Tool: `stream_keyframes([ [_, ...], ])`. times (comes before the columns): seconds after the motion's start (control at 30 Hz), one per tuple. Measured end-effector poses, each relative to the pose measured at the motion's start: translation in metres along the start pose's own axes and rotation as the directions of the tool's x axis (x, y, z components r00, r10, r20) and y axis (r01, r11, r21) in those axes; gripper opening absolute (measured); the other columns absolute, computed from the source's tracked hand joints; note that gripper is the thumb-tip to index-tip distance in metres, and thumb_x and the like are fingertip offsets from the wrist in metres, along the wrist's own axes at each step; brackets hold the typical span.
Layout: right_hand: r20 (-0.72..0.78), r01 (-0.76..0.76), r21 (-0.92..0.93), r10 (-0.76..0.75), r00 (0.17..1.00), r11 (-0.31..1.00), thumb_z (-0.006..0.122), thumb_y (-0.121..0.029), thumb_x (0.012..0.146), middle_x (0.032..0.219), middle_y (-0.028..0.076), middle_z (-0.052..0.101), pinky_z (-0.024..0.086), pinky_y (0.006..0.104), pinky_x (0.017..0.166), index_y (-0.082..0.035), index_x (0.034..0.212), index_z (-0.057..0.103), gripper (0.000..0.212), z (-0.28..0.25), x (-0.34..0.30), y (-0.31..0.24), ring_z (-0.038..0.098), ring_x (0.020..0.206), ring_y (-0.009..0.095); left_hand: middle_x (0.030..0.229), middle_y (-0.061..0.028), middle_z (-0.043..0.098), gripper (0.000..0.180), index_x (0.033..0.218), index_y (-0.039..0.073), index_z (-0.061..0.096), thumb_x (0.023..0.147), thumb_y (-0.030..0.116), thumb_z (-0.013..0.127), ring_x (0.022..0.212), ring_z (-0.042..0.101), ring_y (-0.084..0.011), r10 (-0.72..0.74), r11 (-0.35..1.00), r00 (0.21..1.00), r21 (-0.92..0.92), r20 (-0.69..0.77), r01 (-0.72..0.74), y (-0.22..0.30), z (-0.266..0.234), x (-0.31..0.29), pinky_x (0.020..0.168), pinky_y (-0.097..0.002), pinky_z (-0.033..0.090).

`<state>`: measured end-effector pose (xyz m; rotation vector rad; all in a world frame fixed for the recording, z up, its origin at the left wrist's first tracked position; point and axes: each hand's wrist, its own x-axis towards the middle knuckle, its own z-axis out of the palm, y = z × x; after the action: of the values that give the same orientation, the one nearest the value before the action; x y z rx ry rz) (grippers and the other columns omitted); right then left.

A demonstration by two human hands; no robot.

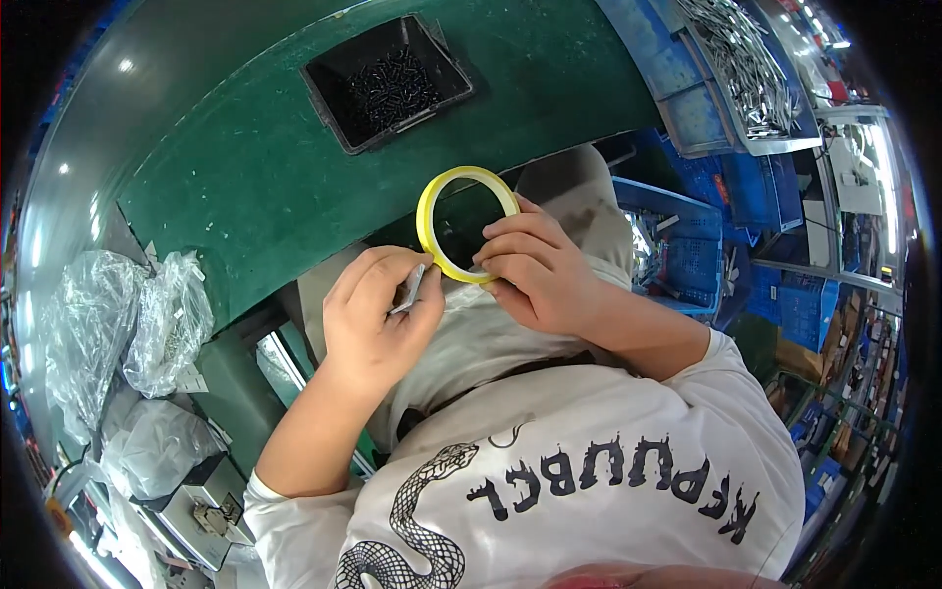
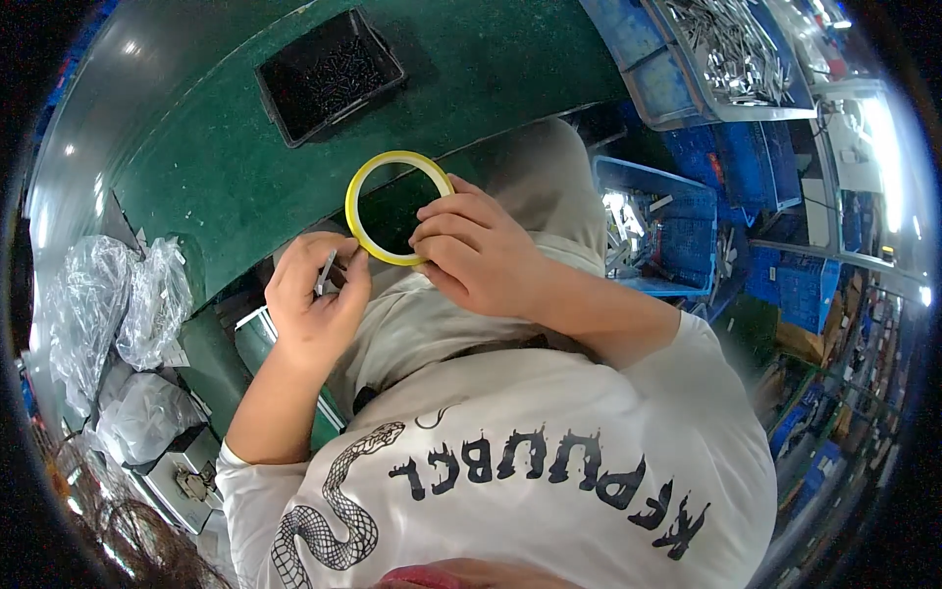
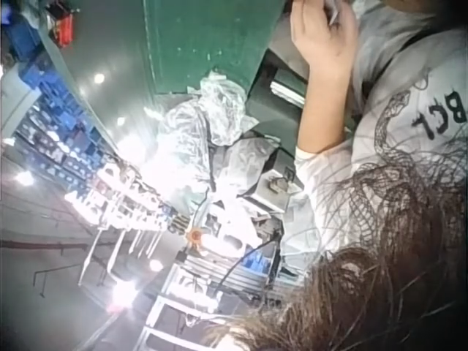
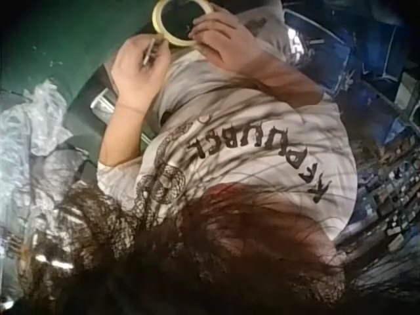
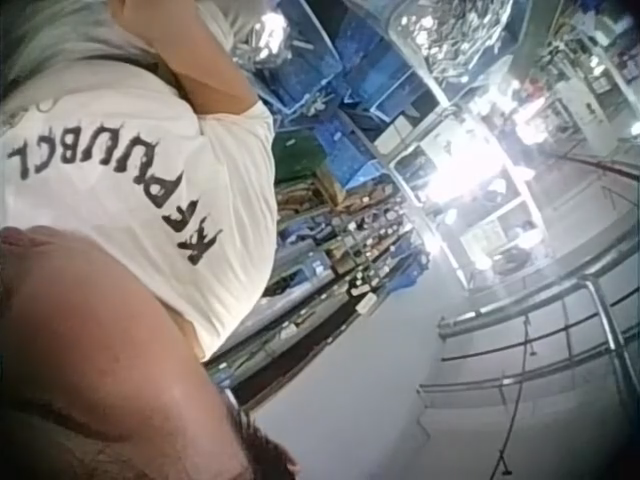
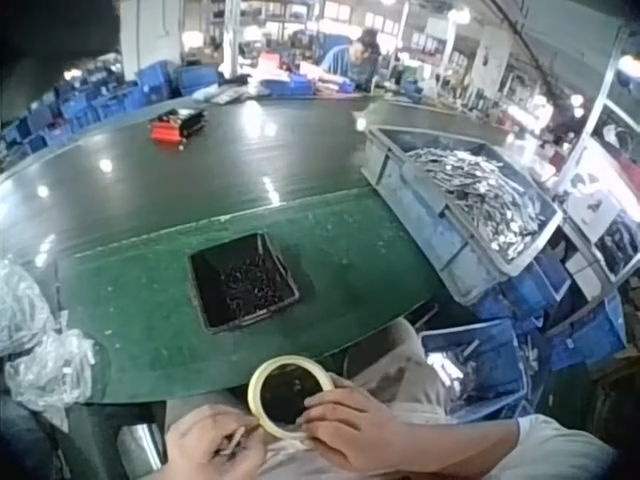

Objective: The recorder applies yellow adhesive rings to small silver electronic components on an assembly line.

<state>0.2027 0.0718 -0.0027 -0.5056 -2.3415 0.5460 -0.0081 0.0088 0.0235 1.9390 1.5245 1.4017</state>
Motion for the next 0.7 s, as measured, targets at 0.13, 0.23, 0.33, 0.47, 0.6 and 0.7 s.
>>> stream_keyframes([
  [0.13,0.007,0.018,-0.056,-0.017,1.0,0.998,0.072,-0.004,0.072,0.102,0.007,0.065,0.041,0.0591,0.104,-0.006,0.098,0.058,0.03,0.0005,-0.0008,0.0007,0.059,0.107,0.029,0.084,-0.0087,0.067,0.023,0.089,0.004,0.062,0.071,-0.005,0.075,0.059,0.06,-0.017,-0.004,1.0,1.0,0.003,0.011,0.004,-0.0017,0.0003,-0.0003,0.05,-0.0267,0.048],
  [0.23,0.028,0.023,-0.099,-0.021,0.999,0.995,0.072,-0.006,0.072,0.103,0.007,0.065,0.041,0.0591,0.105,-0.006,0.098,0.058,0.03,-0.0001,-0.0009,-0.0005,0.059,0.108,0.028,0.082,-0.0086,0.067,0.023,0.088,0.004,0.062,0.07,-0.005,0.075,0.061,0.061,-0.0193,-0.008,1.0,1.0,0.015,0.026,0.007,-0.0039,0.0012,-0.0013,0.053,-0.0286,0.049],
  [0.33,0.057,0.021,-0.117,-0.014,0.998,0.993,0.072,-0.007,0.072,0.104,0.007,0.065,0.04,0.0593,0.106,-0.006,0.098,0.058,0.029,-0.0003,-0.0022,-0.0007,0.058,0.109,0.027,0.081,-0.0087,0.066,0.023,0.086,0.004,0.062,0.07,-0.004,0.075,0.064,0.063,-0.0226,0.002,0.999,0.999,0.038,0.034,-0.003,-0.0048,0.0016,-0.0014,0.056,-0.0312,0.051],
  [0.47,0.08,0.037,-0.107,-0.029,0.996,0.994,0.072,-0.007,0.073,0.105,0.007,0.064,0.037,0.0604,0.108,-0.006,0.098,0.058,0.028,0.0002,-0.0045,0.0005,0.059,0.108,0.026,0.079,-0.0092,0.065,0.022,0.084,0.004,0.062,0.068,-0.004,0.076,0.066,0.063,-0.025,-0.022,0.999,0.998,0.039,0.064,0.02,-0.0047,0.0015,-0.0011,0.059,-0.0327,0.052],
  [0.6,0.055,0.041,-0.078,-0.037,0.998,0.996,0.072,-0.007,0.074,0.104,0.007,0.064,0.036,0.0615,0.109,-0.005,0.098,0.059,0.027,0.0011,-0.0048,0.0008,0.059,0.107,0.026,0.078,-0.01,0.065,0.021,0.083,0.003,0.062,0.068,-0.004,0.075,0.065,0.063,-0.0256,-0.026,0.999,0.997,0.038,0.078,0.023,-0.0058,0.0018,-0.0011,0.059,-0.0329,0.052],
  [0.7,0.067,0.035,-0.042,-0.032,0.997,0.999,0.072,-0.006,0.074,0.103,0.007,0.064,0.035,0.0627,0.109,-0.005,0.098,0.059,0.027,-0.0005,-0.0043,0.0,0.059,0.107,0.026,0.078,-0.0105,0.065,0.02,0.081,0.003,0.062,0.068,-0.005,0.075,0.065,0.063,-0.0262,-0.011,1.0,0.997,0.025,0.079,0.009,-0.0064,0.0019,0.0003,0.058,-0.033,0.051],
])
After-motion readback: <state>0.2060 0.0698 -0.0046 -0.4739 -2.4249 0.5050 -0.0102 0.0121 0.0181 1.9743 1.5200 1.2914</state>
